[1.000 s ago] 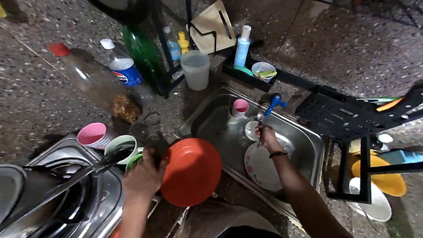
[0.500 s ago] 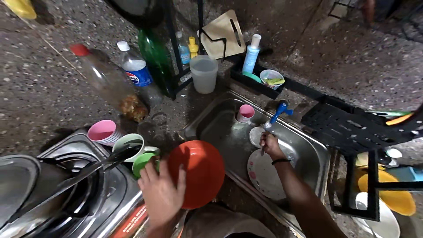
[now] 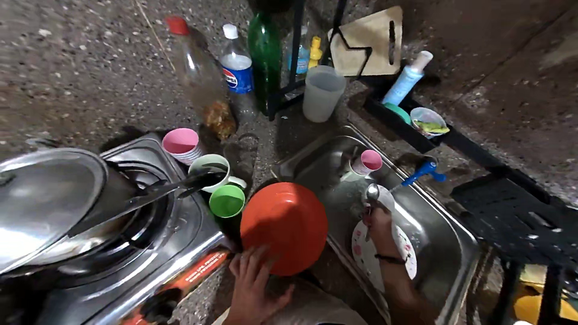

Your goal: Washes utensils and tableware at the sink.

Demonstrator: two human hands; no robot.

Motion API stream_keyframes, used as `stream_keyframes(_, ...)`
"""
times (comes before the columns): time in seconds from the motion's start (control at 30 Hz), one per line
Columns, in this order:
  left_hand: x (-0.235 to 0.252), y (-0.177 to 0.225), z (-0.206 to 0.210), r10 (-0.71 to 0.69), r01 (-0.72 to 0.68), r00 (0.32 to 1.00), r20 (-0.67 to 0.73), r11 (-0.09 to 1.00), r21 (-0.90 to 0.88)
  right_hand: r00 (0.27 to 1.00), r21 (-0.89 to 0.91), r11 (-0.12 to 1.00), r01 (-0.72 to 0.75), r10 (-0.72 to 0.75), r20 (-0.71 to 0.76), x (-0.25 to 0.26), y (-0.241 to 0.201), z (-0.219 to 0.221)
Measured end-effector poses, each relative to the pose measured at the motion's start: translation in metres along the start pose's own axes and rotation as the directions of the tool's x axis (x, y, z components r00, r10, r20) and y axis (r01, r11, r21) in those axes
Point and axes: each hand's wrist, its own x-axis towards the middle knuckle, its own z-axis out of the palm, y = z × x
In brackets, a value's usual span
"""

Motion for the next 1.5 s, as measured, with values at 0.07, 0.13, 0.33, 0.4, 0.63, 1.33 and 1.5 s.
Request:
stream_keyframes(0.07, -0.004, -0.007, 0.004, 0.026, -0.026, 0.998, 0.057, 1.000, 0.003, 0.966, -0.142, 0.961, 0.236, -0.217, 0.139, -0.032, -0.001, 0.012)
stream_keyframes(0.13, -0.003, -0.010, 0.008, 0.026, -0.029, 0.997, 0.073, 0.999, 0.035, 0.863, -0.308, 0.838, 0.451, -0.322, 0.389, -0.063, -0.025, 0.031)
stream_keyframes(0.33, 0.002, -0.007, 0.012, -0.028, 0.019, 0.996, 0.083, 0.993, 0.115, 0.449, -0.298, 0.352, 0.887, -0.513, 0.731, -0.139, -0.118, 0.135)
stream_keyframes(0.4, 0.001, -0.007, 0.011, -0.053, 0.045, 0.996, 0.078, 0.995, 0.094, 0.368, -0.314, 0.191, 0.930, -0.478, 0.798, -0.158, -0.131, 0.176)
stream_keyframes(0.63, 0.000, -0.004, 0.018, -0.040, 0.039, 0.999, 0.008, 0.990, 0.138, 0.231, -0.268, -0.117, 0.956, -0.257, 0.938, -0.207, -0.150, 0.255)
stream_keyframes(1.33, 0.002, 0.004, 0.007, -0.062, 0.051, 0.996, 0.064, 0.985, 0.166, 0.291, -0.162, 0.400, 0.902, -0.286, 0.913, -0.223, -0.141, 0.245)
stream_keyframes(1.5, 0.004, 0.001, 0.004, -0.043, 0.029, 0.993, 0.107, 0.991, 0.128, 0.507, -0.222, 0.482, 0.848, -0.612, 0.607, -0.198, -0.118, 0.157)
